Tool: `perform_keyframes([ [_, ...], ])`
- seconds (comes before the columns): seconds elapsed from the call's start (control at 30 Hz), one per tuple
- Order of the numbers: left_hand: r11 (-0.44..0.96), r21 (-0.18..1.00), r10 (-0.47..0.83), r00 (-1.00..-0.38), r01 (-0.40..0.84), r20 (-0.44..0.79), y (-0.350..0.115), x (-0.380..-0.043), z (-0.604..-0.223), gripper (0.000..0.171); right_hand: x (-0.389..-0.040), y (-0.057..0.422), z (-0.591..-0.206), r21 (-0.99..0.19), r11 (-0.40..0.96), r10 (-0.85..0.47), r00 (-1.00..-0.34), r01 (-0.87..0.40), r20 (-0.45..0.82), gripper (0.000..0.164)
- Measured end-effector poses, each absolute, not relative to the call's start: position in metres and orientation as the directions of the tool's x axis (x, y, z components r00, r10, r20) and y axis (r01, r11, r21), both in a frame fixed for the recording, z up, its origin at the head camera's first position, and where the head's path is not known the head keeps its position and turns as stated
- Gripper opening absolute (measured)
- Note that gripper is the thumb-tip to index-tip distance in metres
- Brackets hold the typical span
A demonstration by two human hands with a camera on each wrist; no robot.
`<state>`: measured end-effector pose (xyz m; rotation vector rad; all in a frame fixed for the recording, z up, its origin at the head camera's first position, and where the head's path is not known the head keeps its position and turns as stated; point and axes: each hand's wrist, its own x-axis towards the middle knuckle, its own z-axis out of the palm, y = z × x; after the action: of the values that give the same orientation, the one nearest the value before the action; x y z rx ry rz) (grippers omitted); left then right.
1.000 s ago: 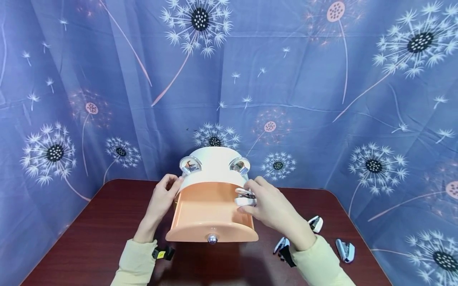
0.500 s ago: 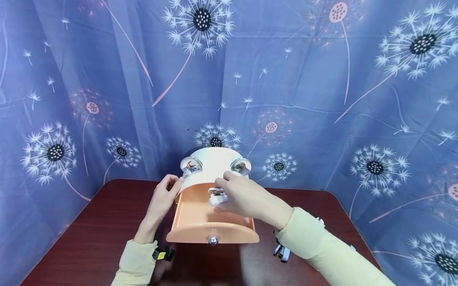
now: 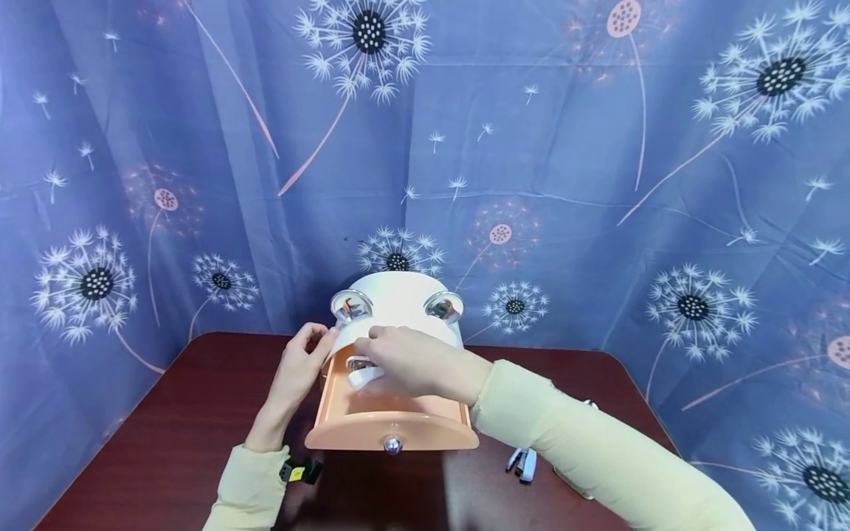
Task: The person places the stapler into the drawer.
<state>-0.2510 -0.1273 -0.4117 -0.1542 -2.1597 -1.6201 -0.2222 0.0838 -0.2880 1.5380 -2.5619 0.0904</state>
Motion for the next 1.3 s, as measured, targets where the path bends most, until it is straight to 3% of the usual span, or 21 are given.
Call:
perform_keyframes([
  [0.3, 0.295, 0.891, -0.163, -0.901, 0.345, 0.403, -0.126, -0.252, -0.412, 0.025, -0.225, 0.073, -0.305, 0.026, 0.475, -0.876, -0.469, -0.88, 0.111, 0.027],
  [0.6, 0.298, 0.895, -0.158, -0.908, 0.331, 0.388, -0.123, -0.252, -0.415, 0.025, -0.224, 0.068, -0.316, 0.029, 0.537, -0.844, -0.536, -0.843, 0.03, 0.037],
  [0.83, 0.302, 0.895, -0.169, -0.906, 0.328, 0.389, -0.125, -0.252, -0.416, 0.027, -0.225, 0.068, -0.32, 0.023, 0.532, -0.847, -0.531, -0.847, 0.042, 0.04],
  [1.13, 0.316, 0.884, -0.173, -0.895, 0.345, 0.411, -0.126, -0.252, -0.415, 0.024, -0.22, 0.081, -0.312, -0.09, 0.575, -0.815, -0.578, -0.813, 0.022, 0.042],
  [1.3, 0.312, 0.881, -0.173, -0.891, 0.355, 0.42, -0.127, -0.252, -0.413, 0.023, -0.215, 0.096, -0.302, -0.138, 0.548, -0.831, -0.556, -0.825, 0.019, 0.048],
])
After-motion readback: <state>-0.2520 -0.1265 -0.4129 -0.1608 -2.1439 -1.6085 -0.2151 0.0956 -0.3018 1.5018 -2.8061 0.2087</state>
